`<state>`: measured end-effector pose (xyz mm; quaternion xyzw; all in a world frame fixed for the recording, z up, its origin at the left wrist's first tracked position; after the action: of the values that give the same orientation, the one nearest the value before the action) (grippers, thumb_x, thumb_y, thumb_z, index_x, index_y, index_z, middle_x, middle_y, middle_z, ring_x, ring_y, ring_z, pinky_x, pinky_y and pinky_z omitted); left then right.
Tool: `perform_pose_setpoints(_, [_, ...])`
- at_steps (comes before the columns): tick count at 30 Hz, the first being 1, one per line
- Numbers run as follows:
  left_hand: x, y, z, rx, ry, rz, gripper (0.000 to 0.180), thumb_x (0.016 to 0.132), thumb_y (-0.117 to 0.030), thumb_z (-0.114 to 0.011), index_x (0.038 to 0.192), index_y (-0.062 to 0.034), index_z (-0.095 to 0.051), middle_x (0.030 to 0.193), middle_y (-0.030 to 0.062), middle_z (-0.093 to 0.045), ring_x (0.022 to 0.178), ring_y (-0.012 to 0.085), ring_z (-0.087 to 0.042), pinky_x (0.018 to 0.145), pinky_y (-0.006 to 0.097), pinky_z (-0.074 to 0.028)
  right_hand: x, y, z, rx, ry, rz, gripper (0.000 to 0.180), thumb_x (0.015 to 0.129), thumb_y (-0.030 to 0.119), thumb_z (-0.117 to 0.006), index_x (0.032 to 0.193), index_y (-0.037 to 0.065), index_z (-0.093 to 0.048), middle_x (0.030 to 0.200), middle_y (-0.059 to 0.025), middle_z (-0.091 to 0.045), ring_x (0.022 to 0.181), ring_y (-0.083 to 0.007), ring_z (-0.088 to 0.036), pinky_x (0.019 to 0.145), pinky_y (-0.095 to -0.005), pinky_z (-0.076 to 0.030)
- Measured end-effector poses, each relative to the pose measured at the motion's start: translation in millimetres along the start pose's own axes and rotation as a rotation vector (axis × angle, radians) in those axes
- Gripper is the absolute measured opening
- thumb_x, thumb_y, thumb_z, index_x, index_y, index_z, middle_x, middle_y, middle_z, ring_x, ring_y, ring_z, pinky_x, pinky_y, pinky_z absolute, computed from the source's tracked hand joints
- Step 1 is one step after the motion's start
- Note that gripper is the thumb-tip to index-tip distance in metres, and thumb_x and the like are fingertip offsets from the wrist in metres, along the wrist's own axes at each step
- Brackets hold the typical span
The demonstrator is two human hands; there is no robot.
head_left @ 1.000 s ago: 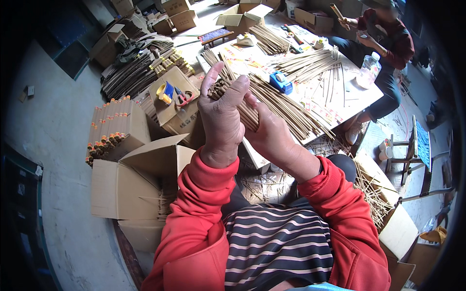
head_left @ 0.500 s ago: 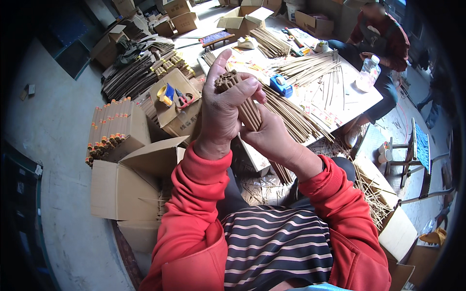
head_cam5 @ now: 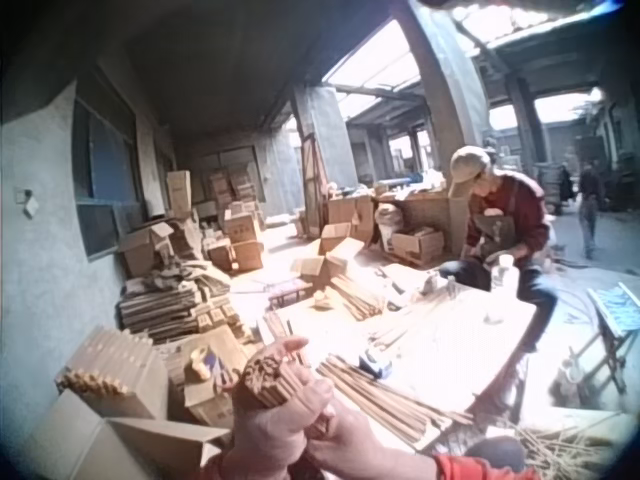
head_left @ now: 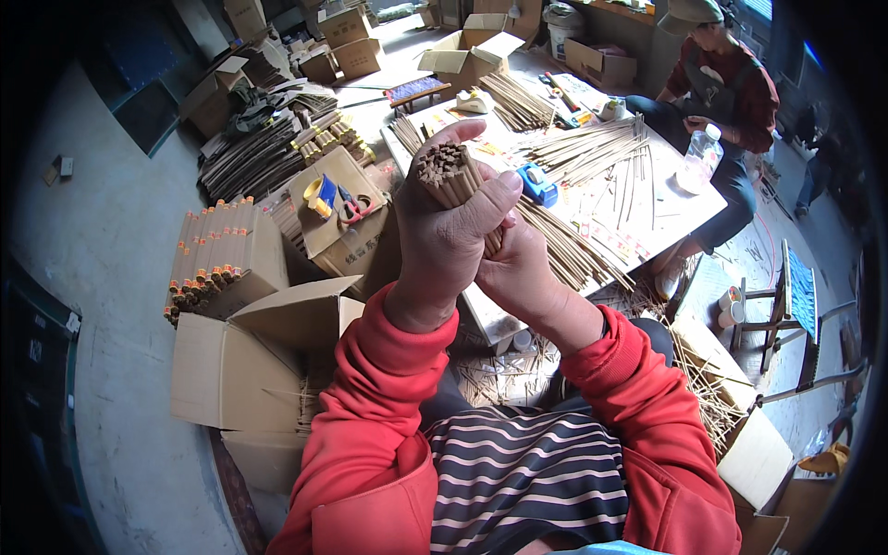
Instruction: The person gathers thin wooden sticks, aligns them into bundles, and wraps a small paper label around the top to secure them. The person places the finished bundles into a cardboard box and repeats the process with new sticks from the table.
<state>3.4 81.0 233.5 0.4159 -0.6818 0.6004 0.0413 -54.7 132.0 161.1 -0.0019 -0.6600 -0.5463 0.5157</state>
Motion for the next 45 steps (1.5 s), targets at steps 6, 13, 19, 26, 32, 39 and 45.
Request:
perform_pose_setpoints(6, [15,15,11,0.134,0.003,0.010,0.038,0.076,-0.002,-0.064,0.111,0.0055,-0.050,0.068,-0.0003,-0.056,0.060,0.0045,-0.053,0.059,0.019,-0.045,10,-26,-8,0.133,0.076,-0.130,0.045,0.075,0.019,-0.069,0.113,0.007,-0.049,0.092,-0.0158,-0.062,0.086,-0.0327,-0.063,0.072,-0.0349,-0.049])
perform_pose_setpoints(13, [26,17,13,0.247,0.018,-0.056,0.041,0.075,-0.002,-0.065,0.112,0.0048,-0.050,0.071,-0.0003,-0.057,0.063,0.0047,-0.054,0.062,0.020,-0.046,21,-18,-7,0.146,0.032,0.003,0.050,0.075,0.014,-0.068,0.120,0.007,-0.047,0.098,-0.0160,-0.062,0.091,-0.0298,-0.062,0.075,-0.0325,-0.049])
perform_pose_setpoints(19, [32,38,18,0.116,-0.049,0.064,0.045,0.076,-0.005,-0.068,0.115,0.0031,-0.047,0.072,0.0014,-0.057,0.062,0.0063,-0.053,0.063,0.020,-0.046,26,-42,-7,0.065,0.019,-0.048,0.053,0.076,0.017,-0.069,0.121,0.003,-0.046,0.103,-0.0153,-0.059,0.092,-0.0266,-0.061,0.078,-0.0301,-0.047])
perform_pose_setpoints(26, [18,37,15,0.290,-0.081,-0.102,0.039,0.076,-0.003,-0.070,0.110,0.0020,-0.051,0.077,0.0041,-0.060,0.069,0.0083,-0.057,0.062,0.023,-0.048,18,-34,-8,0.029,0.030,0.023,0.052,0.075,0.020,-0.070,0.119,0.005,-0.047,0.102,-0.0154,-0.060,0.089,-0.0296,-0.061,0.075,-0.0334,-0.047])
perform_pose_setpoints(32, [8,-17,-11,0.655,0.091,-0.251,0.032,0.078,-0.007,-0.068,0.105,-0.0002,-0.054,0.074,0.0009,-0.057,0.065,0.0063,-0.053,0.061,0.022,-0.045,6,7,-9,0.143,0.224,0.067,0.053,0.075,0.014,-0.068,0.121,0.001,-0.045,0.115,-0.0166,-0.053,0.101,-0.0263,-0.056,0.085,-0.0332,-0.044])
perform_pose_setpoints(39, [-3,-17,-8,0.746,0.327,0.174,0.034,0.075,-0.006,-0.062,0.106,-0.0001,-0.050,0.075,-0.0015,-0.052,0.065,0.0044,-0.049,0.056,0.020,-0.042,5,33,69,0.315,-0.012,-0.137,0.059,0.084,0.026,-0.063,0.131,0.003,-0.034,0.111,-0.0124,-0.050,0.099,-0.0184,-0.052,0.086,-0.0320,-0.044])
perform_pose_setpoints(45, [-58,37,-14,0.335,0.532,0.670,0.017,0.072,-0.004,-0.060,0.087,-0.0021,-0.054,0.066,-0.0004,-0.049,0.054,0.0066,-0.046,0.046,0.022,-0.036,-16,43,47,-0.456,0.106,0.101,0.040,0.083,0.043,-0.058,0.095,0.005,-0.055,0.069,-0.0124,-0.061,0.061,-0.0265,-0.062,0.052,-0.0351,-0.047])
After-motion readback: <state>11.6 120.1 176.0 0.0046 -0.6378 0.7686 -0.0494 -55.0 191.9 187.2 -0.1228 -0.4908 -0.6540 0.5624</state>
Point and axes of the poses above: each hand's wrist, its own x-axis towards the middle knuckle, its own z-axis out of the back of the hand, y = z × x, the point moved 6 cm from there along x, towards the middle knuckle
